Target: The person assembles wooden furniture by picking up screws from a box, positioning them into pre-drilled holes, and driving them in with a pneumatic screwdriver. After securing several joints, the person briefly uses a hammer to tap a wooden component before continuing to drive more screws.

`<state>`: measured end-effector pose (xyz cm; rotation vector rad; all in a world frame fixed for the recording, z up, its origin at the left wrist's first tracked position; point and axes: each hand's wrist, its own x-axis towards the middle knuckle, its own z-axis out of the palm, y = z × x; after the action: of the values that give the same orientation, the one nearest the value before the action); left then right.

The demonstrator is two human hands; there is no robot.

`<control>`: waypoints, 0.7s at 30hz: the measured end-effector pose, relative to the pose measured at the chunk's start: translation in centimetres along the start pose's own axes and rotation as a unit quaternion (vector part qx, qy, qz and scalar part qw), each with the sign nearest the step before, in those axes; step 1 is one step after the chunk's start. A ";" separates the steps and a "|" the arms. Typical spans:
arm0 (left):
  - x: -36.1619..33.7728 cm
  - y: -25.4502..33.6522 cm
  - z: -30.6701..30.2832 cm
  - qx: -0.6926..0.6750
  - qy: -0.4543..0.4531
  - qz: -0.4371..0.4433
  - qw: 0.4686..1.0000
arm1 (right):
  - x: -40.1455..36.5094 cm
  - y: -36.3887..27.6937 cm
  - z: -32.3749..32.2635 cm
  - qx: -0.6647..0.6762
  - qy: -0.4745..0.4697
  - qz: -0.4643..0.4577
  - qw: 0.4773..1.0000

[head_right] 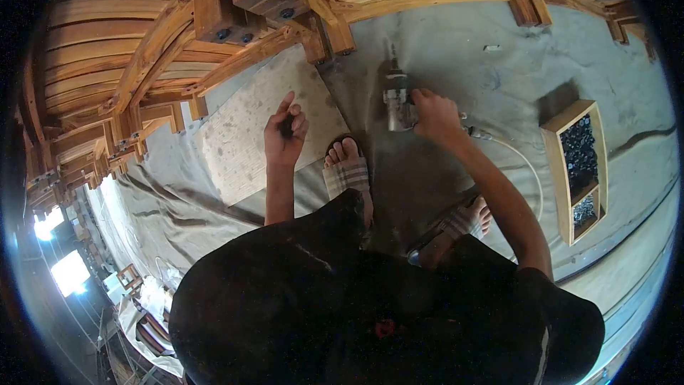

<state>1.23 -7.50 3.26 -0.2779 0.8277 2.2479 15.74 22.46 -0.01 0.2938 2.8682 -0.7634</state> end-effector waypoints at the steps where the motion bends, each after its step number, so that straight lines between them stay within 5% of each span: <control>1: 0.6 -0.2 0.7 -0.005 -0.007 0.001 1.000 | -0.1 -0.5 0.1 0.005 0.018 -0.016 1.000; 11: 1.2 0.8 7.9 0.031 0.010 0.080 0.996 | -0.5 -7.6 -6.9 -0.038 0.047 -0.221 0.973; 21: 0.7 1.5 8.6 0.050 0.013 0.033 0.998 | -0.7 -9.5 -9.1 -0.049 0.034 -0.266 0.962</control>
<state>0.01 -2.52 10.31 -0.2365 0.9723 2.2595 13.34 18.82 12.42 -0.4957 3.0656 -0.6879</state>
